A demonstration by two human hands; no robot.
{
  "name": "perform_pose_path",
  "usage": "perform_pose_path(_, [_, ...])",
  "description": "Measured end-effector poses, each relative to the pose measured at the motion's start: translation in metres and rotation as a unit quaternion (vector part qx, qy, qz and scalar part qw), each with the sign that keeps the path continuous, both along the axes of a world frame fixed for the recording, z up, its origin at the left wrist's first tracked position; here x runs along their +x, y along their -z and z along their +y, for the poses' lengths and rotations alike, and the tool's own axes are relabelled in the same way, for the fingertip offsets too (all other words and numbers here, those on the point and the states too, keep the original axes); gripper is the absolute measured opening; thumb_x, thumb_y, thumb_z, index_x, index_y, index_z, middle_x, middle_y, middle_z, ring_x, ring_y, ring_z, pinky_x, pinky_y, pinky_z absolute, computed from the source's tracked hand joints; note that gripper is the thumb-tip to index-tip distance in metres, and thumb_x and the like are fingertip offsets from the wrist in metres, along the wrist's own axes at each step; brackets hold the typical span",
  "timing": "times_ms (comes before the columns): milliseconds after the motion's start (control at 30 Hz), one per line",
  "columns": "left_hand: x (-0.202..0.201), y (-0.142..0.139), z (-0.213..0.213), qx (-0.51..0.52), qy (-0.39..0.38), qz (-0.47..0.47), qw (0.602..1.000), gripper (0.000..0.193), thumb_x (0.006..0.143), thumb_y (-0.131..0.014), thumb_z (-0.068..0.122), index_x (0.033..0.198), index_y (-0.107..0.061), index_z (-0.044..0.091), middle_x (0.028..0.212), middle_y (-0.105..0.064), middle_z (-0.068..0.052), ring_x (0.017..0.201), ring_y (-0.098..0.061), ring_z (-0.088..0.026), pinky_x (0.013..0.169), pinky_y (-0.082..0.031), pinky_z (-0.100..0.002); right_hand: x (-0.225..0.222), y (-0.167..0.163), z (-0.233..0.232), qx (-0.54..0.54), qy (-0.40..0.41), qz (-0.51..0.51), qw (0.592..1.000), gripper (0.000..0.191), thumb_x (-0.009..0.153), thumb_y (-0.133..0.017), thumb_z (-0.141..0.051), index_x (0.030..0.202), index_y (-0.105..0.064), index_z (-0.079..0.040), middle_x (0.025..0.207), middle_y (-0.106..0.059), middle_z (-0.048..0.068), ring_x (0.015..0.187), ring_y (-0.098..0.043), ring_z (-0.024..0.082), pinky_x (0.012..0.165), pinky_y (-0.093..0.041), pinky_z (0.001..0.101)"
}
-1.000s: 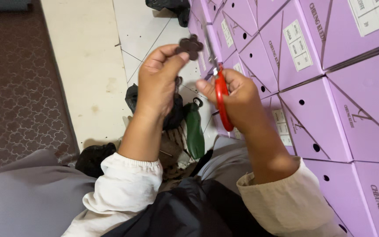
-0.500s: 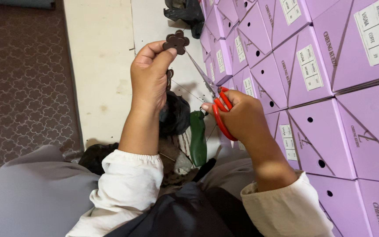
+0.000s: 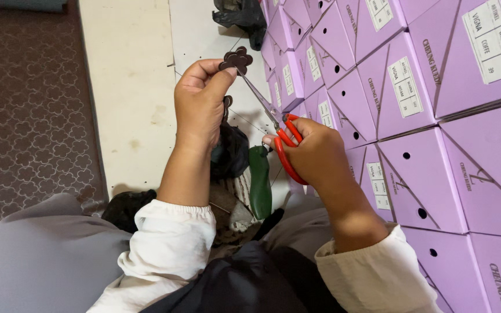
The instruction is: The person trims the edges of a dark flower-shaped craft piece using red-handled scissors. After trimming, they place the piece into a black plastic bag and use a green shoe last to press the item against a cloth on the floor.
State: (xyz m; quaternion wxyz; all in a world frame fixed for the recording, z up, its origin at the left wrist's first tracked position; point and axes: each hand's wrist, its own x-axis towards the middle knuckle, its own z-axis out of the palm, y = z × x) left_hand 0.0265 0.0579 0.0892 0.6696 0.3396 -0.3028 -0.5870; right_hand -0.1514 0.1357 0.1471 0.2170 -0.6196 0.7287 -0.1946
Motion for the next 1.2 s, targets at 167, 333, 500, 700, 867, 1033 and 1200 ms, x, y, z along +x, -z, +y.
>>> perform_pose_path(167, [-0.003, 0.004, -0.001, -0.031, -0.009, -0.012, 0.999, 0.009, 0.094, -0.071, 0.002, 0.103, -0.069, 0.001, 0.092, -0.071, 0.0, 0.075, -0.057, -0.002, 0.062, -0.043, -0.019, -0.003, 0.003, 0.0, -0.021, -0.008, 0.015, 1.0, 0.048, 0.074, -0.087, -0.047, 0.091, -0.072, -0.005, 0.073, -0.07, 0.015, 0.059, -0.063, 0.027, 0.061, -0.053, 0.0375])
perform_pose_path(333, [-0.006, 0.001, 0.001, -0.064, -0.029, -0.067, 0.995, 0.011, 0.095, -0.072, 0.002, 0.106, -0.07, 0.002, 0.092, -0.071, -0.001, 0.068, -0.055, -0.002, 0.058, -0.043, -0.02, -0.003, -0.002, -0.001, -0.004, -0.006, 0.022, 1.0, 0.048, 0.076, -0.087, -0.047, 0.081, -0.068, -0.003, 0.067, -0.065, 0.015, 0.056, -0.059, 0.028, 0.059, -0.051, 0.0397])
perform_pose_path(500, [-0.005, -0.006, 0.012, -0.134, -0.063, -0.197, 0.969, 0.013, 0.098, -0.07, 0.003, 0.111, -0.071, 0.003, 0.099, -0.074, -0.003, 0.061, -0.056, -0.002, 0.053, -0.045, -0.022, -0.003, -0.004, 0.0, 0.101, 0.014, -0.038, 0.994, 0.045, 0.081, -0.081, -0.049, 0.075, -0.067, -0.006, 0.056, -0.057, 0.007, 0.052, -0.051, 0.017, 0.052, -0.045, 0.0365])
perform_pose_path(700, [-0.005, -0.008, 0.017, -0.161, -0.132, -0.317, 0.925, 0.014, 0.097, -0.071, 0.002, 0.111, -0.073, 0.003, 0.096, -0.075, -0.002, 0.06, -0.049, -0.003, 0.054, -0.041, -0.021, -0.004, 0.001, 0.001, 0.131, -0.002, -0.082, 0.988, 0.05, 0.084, -0.08, -0.049, 0.073, -0.064, -0.003, 0.057, -0.053, 0.006, 0.051, -0.045, 0.016, 0.049, -0.043, 0.0373])
perform_pose_path(867, [-0.005, -0.003, 0.014, -0.184, -0.126, -0.332, 0.917, 0.012, 0.101, -0.074, 0.008, 0.112, -0.071, 0.005, 0.098, -0.074, -0.001, 0.063, -0.053, -0.004, 0.057, -0.045, -0.022, -0.006, 0.006, 0.004, -0.069, -0.023, 0.016, 0.997, 0.035, 0.082, -0.08, -0.04, 0.09, -0.072, -0.007, 0.07, -0.068, 0.012, 0.056, -0.061, 0.022, 0.055, -0.051, 0.0376])
perform_pose_path(1033, [-0.003, 0.008, 0.012, -0.253, -0.188, -0.416, 0.853, 0.01, 0.106, -0.076, 0.008, 0.115, -0.071, 0.007, 0.104, -0.072, -0.002, 0.073, -0.058, -0.01, 0.068, -0.049, -0.024, -0.011, 0.01, 0.002, -0.005, -0.038, 0.004, 0.999, 0.042, 0.085, -0.082, -0.044, 0.084, -0.069, -0.003, 0.067, -0.065, 0.015, 0.053, -0.057, 0.026, 0.056, -0.05, 0.0375])
perform_pose_path(1200, [0.001, 0.011, 0.013, -0.251, -0.133, -0.357, 0.89, 0.009, 0.107, -0.072, 0.006, 0.115, -0.07, 0.006, 0.102, -0.071, -0.002, 0.065, -0.056, -0.007, 0.061, -0.045, -0.024, -0.017, 0.008, 0.003, 0.248, -0.007, -0.256, 0.934, 0.04, 0.085, -0.076, -0.044, 0.076, -0.063, -0.008, 0.058, -0.054, 0.002, 0.046, -0.046, 0.013, 0.041, -0.036, 0.0311])
